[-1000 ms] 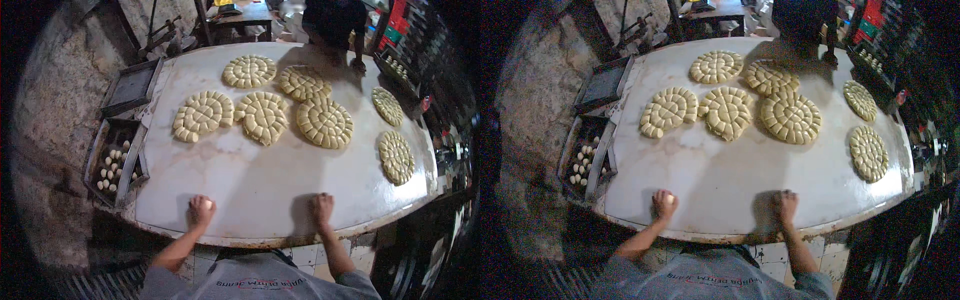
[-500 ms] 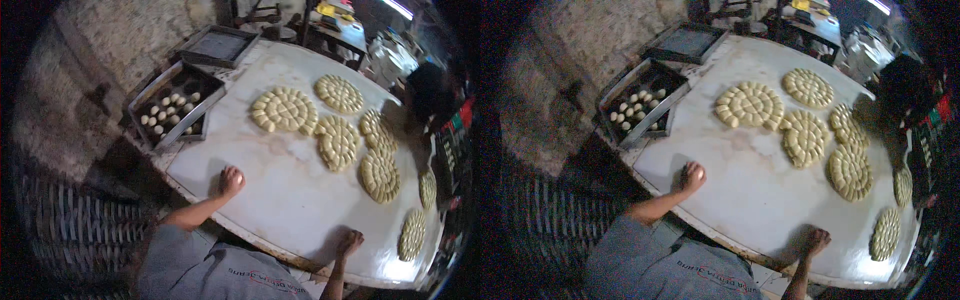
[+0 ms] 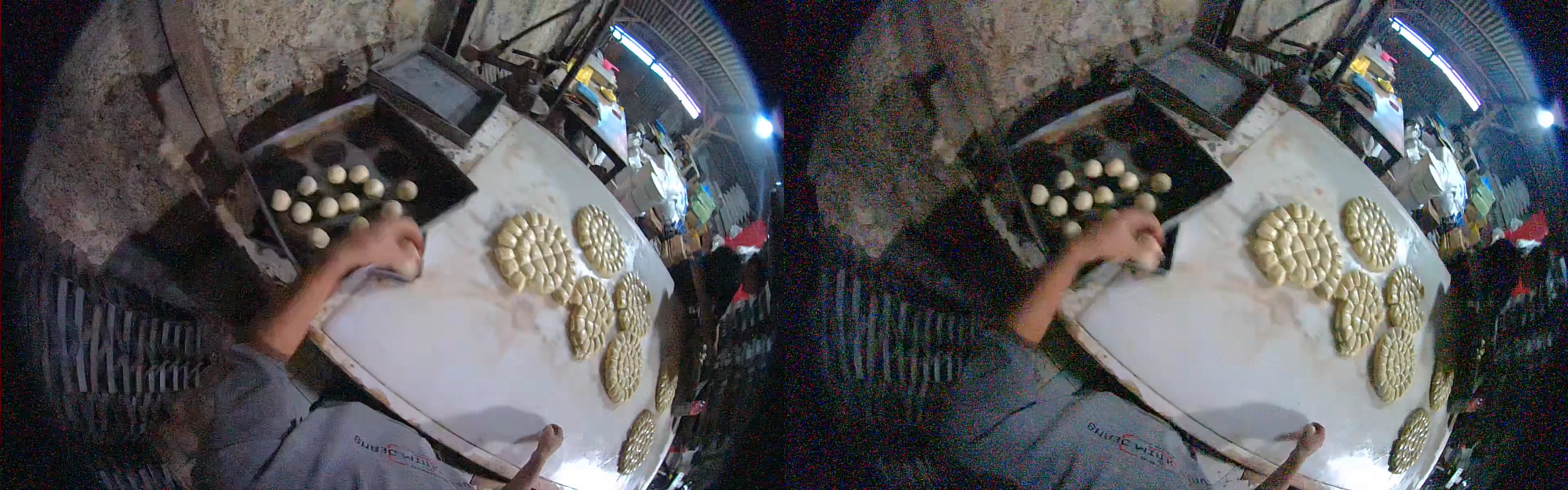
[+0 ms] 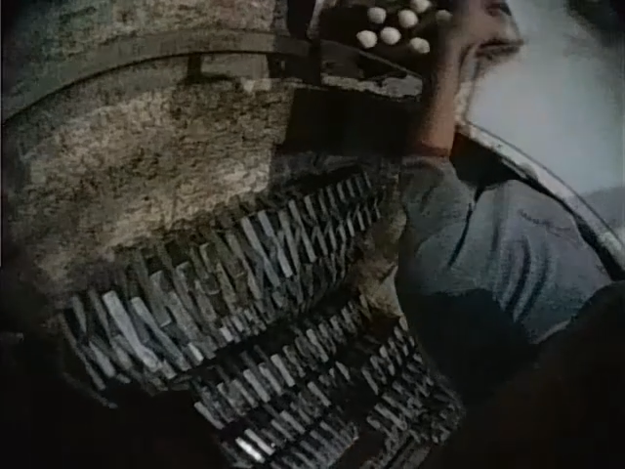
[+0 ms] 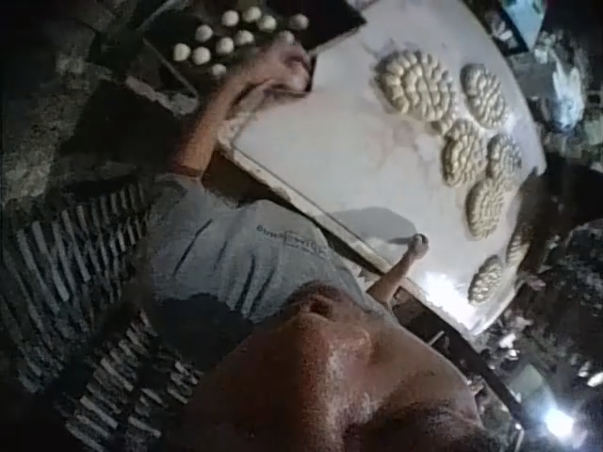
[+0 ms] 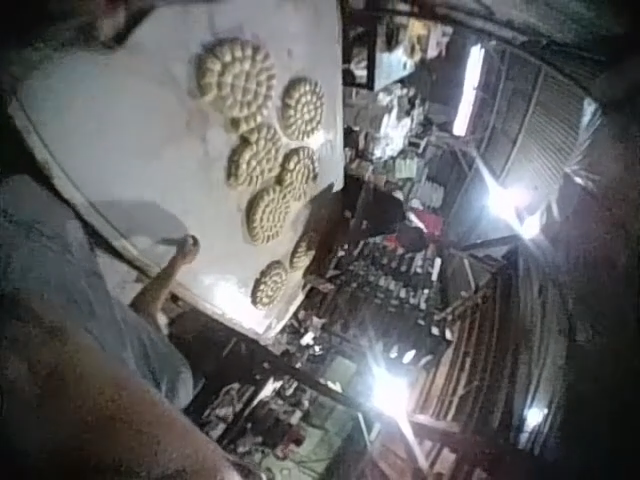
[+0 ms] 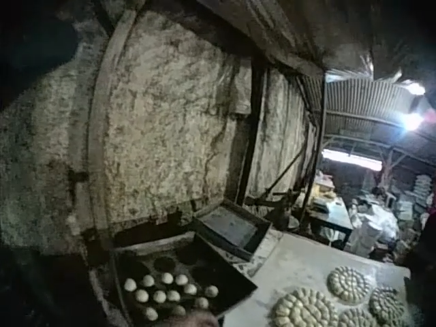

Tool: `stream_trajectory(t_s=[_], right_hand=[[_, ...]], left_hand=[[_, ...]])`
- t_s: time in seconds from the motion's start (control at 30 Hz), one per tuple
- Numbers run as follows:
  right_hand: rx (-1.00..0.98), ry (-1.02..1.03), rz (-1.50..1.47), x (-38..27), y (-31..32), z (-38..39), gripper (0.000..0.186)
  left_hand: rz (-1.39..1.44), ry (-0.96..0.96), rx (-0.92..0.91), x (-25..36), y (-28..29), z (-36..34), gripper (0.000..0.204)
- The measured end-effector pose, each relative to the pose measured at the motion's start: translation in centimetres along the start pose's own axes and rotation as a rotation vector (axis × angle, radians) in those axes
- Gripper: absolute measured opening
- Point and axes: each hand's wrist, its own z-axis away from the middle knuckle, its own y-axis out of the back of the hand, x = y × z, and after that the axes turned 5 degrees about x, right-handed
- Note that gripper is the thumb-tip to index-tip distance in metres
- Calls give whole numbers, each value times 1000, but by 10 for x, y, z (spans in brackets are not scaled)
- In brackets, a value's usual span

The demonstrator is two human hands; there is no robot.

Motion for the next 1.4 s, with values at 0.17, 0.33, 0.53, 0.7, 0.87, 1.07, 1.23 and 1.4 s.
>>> stream_trajectory(t_s=[0.17, 0.33, 0.53, 0.7, 0.87, 1.07, 1.23, 1.4], right_hand=[[-795, 293, -1010, -251, -82, 86, 41], [-720, 512, -1003, -519, -111, 171, 43], [-287, 975, -281, -608, -203, 176, 41], [58, 887, -186, -494, -197, 152, 34], [205, 533, 61, -205, -119, 46, 21], [510, 84, 125, -33, -1, 10, 10], [486, 33, 153, -42, 23, -47, 11], [422, 88, 28, -61, 1, -75, 9]], left_hand=[[-158, 199, 972, -162, 184, 5, 33], [25, 568, 383, -162, 173, 33, 81], [861, -314, -571, -35, 98, 110, 88], [765, 218, -773, -18, -74, 112, 72], [-201, -244, -801, 13, -212, 121, 65], [-288, -305, -390, 56, -315, 72, 35], [329, -133, 14, 110, -436, -125, 30], [-680, -189, -49, 60, -499, -288, 36]])
